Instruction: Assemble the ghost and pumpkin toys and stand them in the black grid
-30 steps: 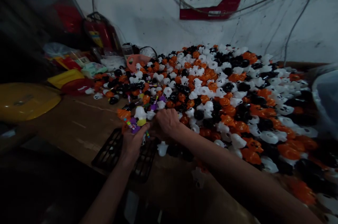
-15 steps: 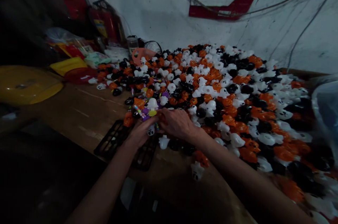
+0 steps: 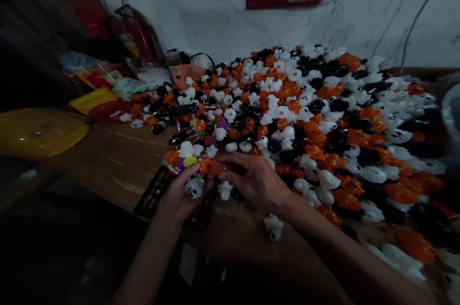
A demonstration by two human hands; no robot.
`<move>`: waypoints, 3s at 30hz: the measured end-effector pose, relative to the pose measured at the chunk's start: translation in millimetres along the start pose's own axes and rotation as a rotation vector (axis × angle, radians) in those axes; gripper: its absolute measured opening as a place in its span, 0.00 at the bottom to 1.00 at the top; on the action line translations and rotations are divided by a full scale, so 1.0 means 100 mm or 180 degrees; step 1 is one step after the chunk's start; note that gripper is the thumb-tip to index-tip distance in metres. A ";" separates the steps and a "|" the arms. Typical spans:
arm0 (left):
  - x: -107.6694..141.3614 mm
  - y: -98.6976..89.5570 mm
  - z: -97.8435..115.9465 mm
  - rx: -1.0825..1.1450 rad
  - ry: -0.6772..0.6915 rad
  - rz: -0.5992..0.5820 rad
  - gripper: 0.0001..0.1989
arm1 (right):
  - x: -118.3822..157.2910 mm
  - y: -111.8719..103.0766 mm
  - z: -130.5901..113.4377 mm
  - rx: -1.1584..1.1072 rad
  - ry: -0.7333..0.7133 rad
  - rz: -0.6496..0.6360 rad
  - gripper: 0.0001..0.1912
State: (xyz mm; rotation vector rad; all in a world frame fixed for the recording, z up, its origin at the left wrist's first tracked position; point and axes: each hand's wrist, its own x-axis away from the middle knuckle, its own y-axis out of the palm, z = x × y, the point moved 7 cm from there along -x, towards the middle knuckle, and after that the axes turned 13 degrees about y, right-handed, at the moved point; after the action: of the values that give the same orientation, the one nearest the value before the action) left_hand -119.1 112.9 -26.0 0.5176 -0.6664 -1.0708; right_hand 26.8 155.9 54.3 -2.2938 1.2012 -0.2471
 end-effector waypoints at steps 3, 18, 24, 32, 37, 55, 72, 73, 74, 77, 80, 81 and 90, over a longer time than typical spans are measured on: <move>0.07 0.04 0.01 0.0187 0.0033 0.0047 0.15 | 0.02 0.05 -0.06 0.0076 -0.0135 0.0083 0.16; 0.18 0.09 0.14 -0.0480 0.0864 -0.0320 0.23 | 0.17 0.08 -0.01 0.1000 -0.0493 0.0520 0.09; 0.21 0.10 0.16 -0.0942 0.1342 -0.0395 0.23 | 0.23 0.12 -0.08 0.1833 -0.0611 0.0677 0.11; 0.28 0.11 -0.02 -0.0713 0.1237 -0.0100 0.20 | 0.33 0.26 -0.04 0.2013 -0.0866 0.1151 0.09; 0.30 0.14 0.02 -0.0981 0.1428 -0.0130 0.20 | 0.28 0.34 0.08 0.1946 -0.0531 0.0758 0.10; 0.18 0.19 0.05 -0.1404 0.1414 -0.0464 0.17 | 0.24 0.32 0.16 0.1277 -0.0002 0.0687 0.07; 0.21 -0.07 -0.20 -0.0780 0.0508 -0.0270 0.17 | 0.42 0.30 0.11 0.1419 0.0383 0.0817 0.12; 0.22 -0.08 -0.21 -0.0745 0.0424 -0.0265 0.16 | 0.44 0.32 0.11 0.1590 0.0360 0.0826 0.12; 0.24 -0.09 -0.21 -0.0713 0.0353 -0.0247 0.16 | 0.45 0.33 0.12 0.1685 0.0333 0.0810 0.13; 0.28 -0.11 -0.21 -0.0643 0.0093 -0.0237 0.15 | 0.47 0.33 0.14 0.1515 0.0213 0.0763 0.12; 0.31 -0.13 -0.21 -0.0608 -0.0092 -0.0295 0.17 | 0.49 0.27 0.13 0.1106 0.0046 0.0830 0.11; 0.32 -0.14 -0.21 -0.0604 -0.0097 -0.0316 0.18 | 0.51 0.25 0.12 0.1001 0.0034 0.0835 0.10; 0.46 -0.10 -0.12 -0.0797 0.0065 -0.0710 0.23 | 0.58 0.29 0.14 0.0774 0.0041 0.0759 0.11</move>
State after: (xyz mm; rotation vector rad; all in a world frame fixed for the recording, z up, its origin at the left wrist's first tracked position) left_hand -101.7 67.3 -30.2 0.3904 -0.4546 -1.3365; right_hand 45.9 100.5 22.1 -1.9255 1.3574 -0.3017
